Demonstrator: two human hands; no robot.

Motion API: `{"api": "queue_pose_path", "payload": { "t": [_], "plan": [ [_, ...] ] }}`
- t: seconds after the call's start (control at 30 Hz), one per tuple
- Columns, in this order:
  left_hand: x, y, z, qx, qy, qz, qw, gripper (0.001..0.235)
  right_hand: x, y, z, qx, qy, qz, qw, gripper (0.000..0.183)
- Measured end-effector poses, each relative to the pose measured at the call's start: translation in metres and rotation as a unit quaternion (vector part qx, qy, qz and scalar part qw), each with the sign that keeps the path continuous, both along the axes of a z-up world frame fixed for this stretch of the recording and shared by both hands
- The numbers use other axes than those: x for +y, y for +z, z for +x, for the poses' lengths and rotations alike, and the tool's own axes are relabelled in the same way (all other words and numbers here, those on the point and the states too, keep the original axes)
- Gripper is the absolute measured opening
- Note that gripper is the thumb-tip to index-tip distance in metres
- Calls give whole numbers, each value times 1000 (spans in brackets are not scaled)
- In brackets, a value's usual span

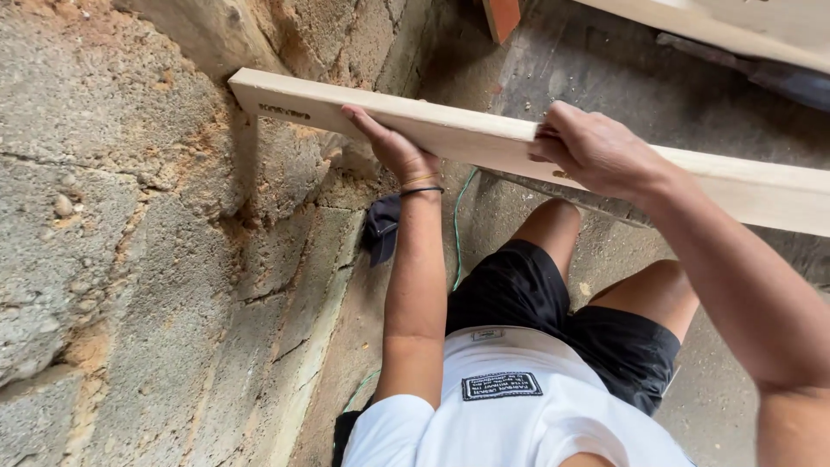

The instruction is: The person uses a chisel to carve a groove along the length of a wooden plank resting on a stone ledge. After carving, the person wipes the plank with a cloth to remove wood shavings.

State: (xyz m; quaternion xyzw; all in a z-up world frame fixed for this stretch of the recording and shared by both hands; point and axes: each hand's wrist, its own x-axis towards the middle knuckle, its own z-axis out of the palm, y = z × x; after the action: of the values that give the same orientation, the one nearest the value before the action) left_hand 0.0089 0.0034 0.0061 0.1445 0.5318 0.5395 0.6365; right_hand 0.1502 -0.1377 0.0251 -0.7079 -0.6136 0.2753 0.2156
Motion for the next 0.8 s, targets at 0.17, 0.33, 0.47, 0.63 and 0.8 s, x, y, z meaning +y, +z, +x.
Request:
{"api": "queue_pose_path", "payload": {
  "t": [0.17, 0.33, 0.47, 0.63, 0.8],
  "plan": [
    [1, -6, -1, -28, 24, 10, 999, 86, -32, 20, 9, 27, -50, -71, 996, 21],
    [2, -3, 0, -7, 26, 7, 1000, 87, -54, 25, 25, -3, -95, -116, 989, 21],
    [3, -1, 0, 14, 13, 11, 1000, 86, -11, 14, 3, 16, -60, -100, 993, 23],
    [12, -22, -5, 15, 14, 18, 1000, 85, -3, 23, -5, 34, -25, -78, 996, 25],
    [9, -10, 1, -4, 22, 6, 1000, 86, -70, 18, 41, -12, -105, -114, 988, 23]
  ]
}}
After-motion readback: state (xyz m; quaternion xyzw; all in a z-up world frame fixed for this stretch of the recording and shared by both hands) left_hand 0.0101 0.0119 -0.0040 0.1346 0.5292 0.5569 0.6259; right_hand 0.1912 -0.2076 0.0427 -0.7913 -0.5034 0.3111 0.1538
